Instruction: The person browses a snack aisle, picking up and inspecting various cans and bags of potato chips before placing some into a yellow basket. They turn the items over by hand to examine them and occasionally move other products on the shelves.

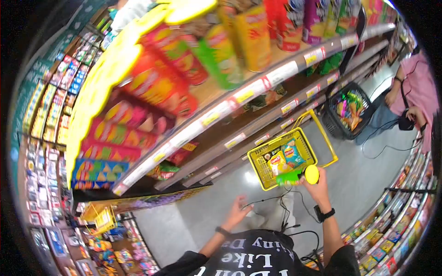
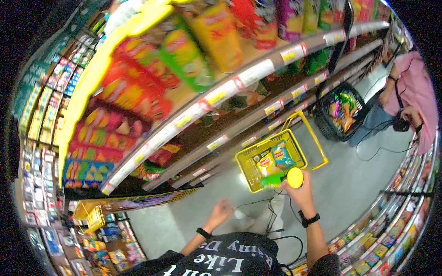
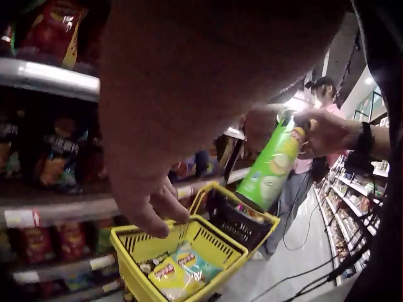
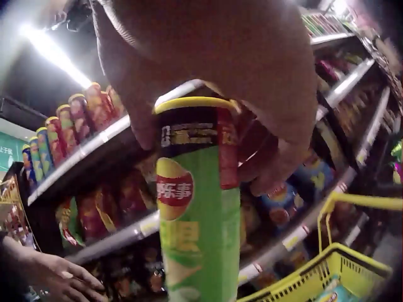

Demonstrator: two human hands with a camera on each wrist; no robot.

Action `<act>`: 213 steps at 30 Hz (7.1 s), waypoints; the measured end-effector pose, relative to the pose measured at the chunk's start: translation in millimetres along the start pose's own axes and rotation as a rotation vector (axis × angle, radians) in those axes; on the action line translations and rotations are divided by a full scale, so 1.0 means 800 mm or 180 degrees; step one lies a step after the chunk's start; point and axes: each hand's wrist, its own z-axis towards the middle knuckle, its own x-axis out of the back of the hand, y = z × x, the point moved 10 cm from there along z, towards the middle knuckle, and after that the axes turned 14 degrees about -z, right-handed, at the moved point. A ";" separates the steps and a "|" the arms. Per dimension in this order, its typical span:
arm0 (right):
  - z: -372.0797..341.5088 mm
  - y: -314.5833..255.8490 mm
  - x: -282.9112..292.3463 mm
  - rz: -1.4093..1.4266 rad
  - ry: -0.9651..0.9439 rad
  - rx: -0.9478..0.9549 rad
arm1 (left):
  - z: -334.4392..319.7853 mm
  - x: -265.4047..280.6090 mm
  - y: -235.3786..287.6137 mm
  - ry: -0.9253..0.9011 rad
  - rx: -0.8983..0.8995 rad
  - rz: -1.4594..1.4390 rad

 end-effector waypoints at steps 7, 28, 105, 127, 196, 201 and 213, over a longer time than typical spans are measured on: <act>-0.079 -0.286 0.019 0.1033 -0.0637 0.0592 | -0.089 -0.072 0.209 -0.2487 -0.0697 -0.0864; 0.030 -0.500 -0.029 0.0356 -0.2124 0.2128 | -0.077 -0.075 0.470 -0.1104 -0.2077 -0.2431; 0.061 0.164 0.116 -0.0390 -0.1008 -0.0985 | 0.278 -0.147 -0.042 0.0475 0.1251 -0.1476; -0.115 0.356 0.067 -0.0740 -0.1630 -0.2226 | 0.536 -0.170 -0.342 0.0684 0.1198 -0.0189; 0.240 0.335 -0.193 -0.2157 -0.1061 0.0474 | 0.354 -0.089 0.110 0.1661 -0.2008 0.0008; 0.152 0.229 -0.130 -0.1133 -0.0510 0.0530 | 0.312 -0.125 0.005 0.0854 -0.1301 -0.0261; -0.133 0.081 -0.118 0.0388 -0.2064 0.0347 | 0.004 -0.111 -0.057 -0.0747 -0.0150 -0.1205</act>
